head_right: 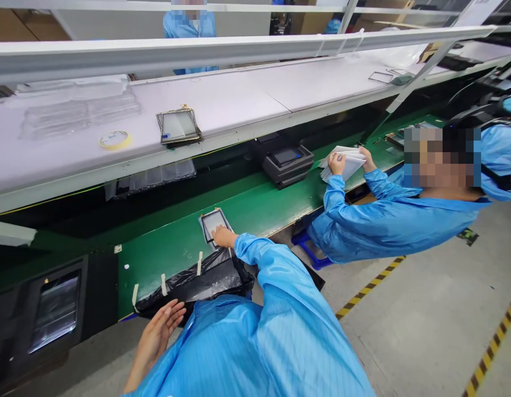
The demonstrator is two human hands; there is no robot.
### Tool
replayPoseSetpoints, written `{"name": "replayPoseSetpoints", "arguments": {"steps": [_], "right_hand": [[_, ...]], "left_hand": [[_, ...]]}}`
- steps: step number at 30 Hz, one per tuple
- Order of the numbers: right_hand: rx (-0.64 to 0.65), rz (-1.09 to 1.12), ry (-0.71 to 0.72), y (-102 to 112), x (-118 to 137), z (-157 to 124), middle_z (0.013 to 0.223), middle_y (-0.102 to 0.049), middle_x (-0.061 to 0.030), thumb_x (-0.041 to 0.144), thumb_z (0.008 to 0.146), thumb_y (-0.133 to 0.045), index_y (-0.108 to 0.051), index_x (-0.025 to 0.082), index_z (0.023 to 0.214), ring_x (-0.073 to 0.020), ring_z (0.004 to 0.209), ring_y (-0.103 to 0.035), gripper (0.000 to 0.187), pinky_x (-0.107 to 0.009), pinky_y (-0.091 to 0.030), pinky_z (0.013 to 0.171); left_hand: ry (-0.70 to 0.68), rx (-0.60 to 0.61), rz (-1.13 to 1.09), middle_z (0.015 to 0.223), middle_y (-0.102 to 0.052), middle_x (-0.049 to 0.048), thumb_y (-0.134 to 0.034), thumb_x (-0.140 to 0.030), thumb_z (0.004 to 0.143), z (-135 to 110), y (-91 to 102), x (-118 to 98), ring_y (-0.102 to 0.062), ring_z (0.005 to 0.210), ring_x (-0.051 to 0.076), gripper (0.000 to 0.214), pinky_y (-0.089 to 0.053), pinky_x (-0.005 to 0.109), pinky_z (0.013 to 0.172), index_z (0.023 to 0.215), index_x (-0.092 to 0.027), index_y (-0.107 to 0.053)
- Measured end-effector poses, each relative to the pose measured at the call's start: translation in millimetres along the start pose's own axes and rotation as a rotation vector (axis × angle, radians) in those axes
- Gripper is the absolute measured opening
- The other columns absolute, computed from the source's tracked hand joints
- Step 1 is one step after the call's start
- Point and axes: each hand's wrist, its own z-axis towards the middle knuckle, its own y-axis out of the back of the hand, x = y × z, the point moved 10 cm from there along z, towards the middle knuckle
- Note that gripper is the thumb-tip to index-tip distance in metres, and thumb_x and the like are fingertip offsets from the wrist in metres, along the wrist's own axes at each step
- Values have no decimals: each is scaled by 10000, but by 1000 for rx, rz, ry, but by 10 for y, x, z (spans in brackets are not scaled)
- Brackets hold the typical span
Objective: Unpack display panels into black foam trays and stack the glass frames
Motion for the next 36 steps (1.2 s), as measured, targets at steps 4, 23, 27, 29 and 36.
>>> {"name": "replayPoseSetpoints", "arguments": {"steps": [4, 23, 27, 29, 36], "right_hand": [[-235, 406, -253, 565, -387, -99, 1200, -684, -256, 71, 949, -405, -624, 46, 1212, -319, 1184, -631, 343, -456, -489, 1023], [-575, 1381, -663, 296, 1073, -1546, 1443, -536, -205, 441, 682, -863, -323, 197, 1526, -362, 1335, -532, 1031, -546, -488, 1064], [-539, 639, -364, 823, 1318, -1582, 1576, -389, -175, 508, 854, -738, -552, 243, 1433, -383, 1447, -334, 664, -566, -306, 1178], [-433, 493, -93, 906, 1663, -1529, 1411, -561, -139, 516, 935, -644, -674, 281, 1289, -331, 1303, -472, 426, -519, -374, 1104], [-320, 404, 299, 928, 2440, -1563, 937, -664, -79, 301, 1067, -364, -703, 224, 965, -207, 923, -599, 363, -330, -483, 828]], "left_hand": [[-19, 21, 42, 1053, -781, 142, -876, -458, 642, 47, -95, -102, -745, 949, 274, 556, -559, 405, 909, 1076, -149, -715], [-178, 460, -229, 1327, -686, 171, -743, -371, 866, 258, -1097, -676, -646, 1243, 348, 507, -455, 604, 1092, 1309, -204, -560], [-72, 510, -172, 1221, -738, 148, -730, -334, 878, 218, -911, -622, -690, 1171, 327, 612, -493, 599, 1050, 1423, -230, -471], [4, 534, -151, 1228, -734, 154, -706, -307, 894, 192, -806, -543, -690, 1174, 325, 634, -508, 587, 1035, 1464, -239, -439], [211, 599, -107, 1312, -689, 187, -647, -362, 937, 22, -457, -294, -698, 1158, 326, 676, -553, 527, 981, 1549, -277, -371]]}}
